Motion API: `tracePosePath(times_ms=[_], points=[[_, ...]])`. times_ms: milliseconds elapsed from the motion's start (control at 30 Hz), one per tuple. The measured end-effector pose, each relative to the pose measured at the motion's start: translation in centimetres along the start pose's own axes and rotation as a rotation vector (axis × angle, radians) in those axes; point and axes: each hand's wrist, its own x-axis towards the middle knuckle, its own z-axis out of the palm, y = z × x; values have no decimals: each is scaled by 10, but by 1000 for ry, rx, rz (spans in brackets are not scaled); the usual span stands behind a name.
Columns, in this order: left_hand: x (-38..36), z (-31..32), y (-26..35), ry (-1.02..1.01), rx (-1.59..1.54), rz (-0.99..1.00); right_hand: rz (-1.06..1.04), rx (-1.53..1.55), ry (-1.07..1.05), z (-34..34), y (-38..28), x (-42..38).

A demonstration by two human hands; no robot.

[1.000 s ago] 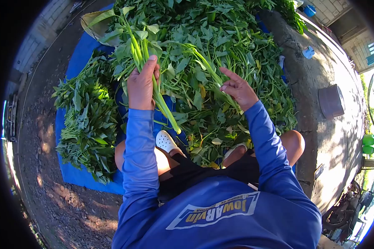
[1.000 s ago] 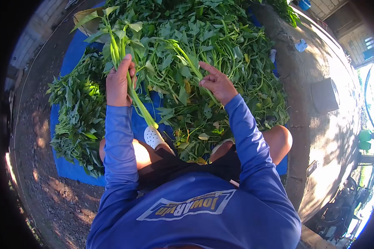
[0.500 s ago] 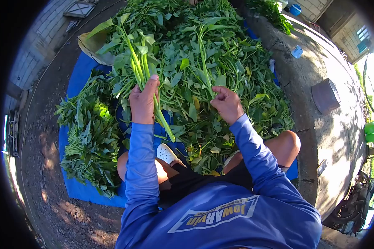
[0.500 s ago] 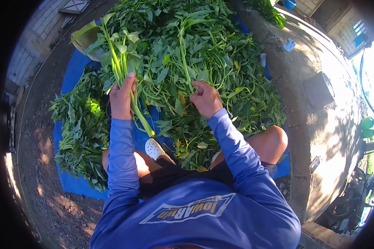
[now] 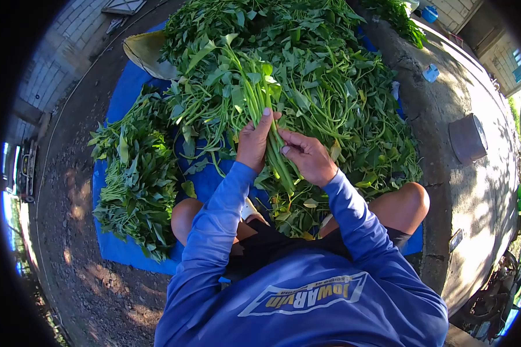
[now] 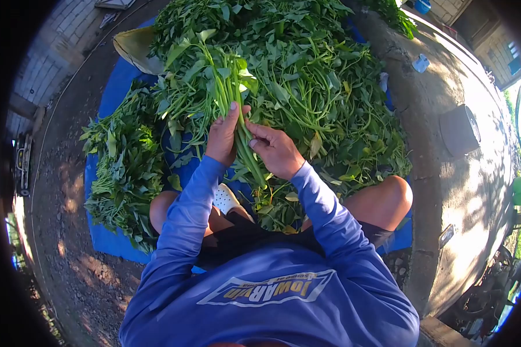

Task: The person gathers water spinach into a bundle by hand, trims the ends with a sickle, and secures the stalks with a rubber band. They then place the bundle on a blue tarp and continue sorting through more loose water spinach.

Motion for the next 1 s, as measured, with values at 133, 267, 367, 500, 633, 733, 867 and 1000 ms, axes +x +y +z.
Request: tracePosePath(times_ms=[133, 267, 367, 500, 633, 733, 867, 1000], points=[[11, -11, 10, -49, 137, -19, 61, -97, 10, -15, -5, 4], [13, -19, 45, -101, 78, 61, -124, -125, 384, -51, -23, -22], [9, -24, 58, -169, 39, 72, -163, -275, 181, -42, -26, -56], [4, -19, 59, -187, -21, 65, -412, -631, 155, -12, -11, -67], [8, -19, 57, -154, -38, 47, -486, -613, 130, -10, 6, -66], [10, -23, 51, -82, -47, 66, -555, -654, 168, -2, 3, -67], [12, -19, 49, 30, -50, 117, -534, -563, 263, 5, 1, -67], [11, -10, 44, 217, 92, 351, -173, -454, 182, 12, -5, -59]])
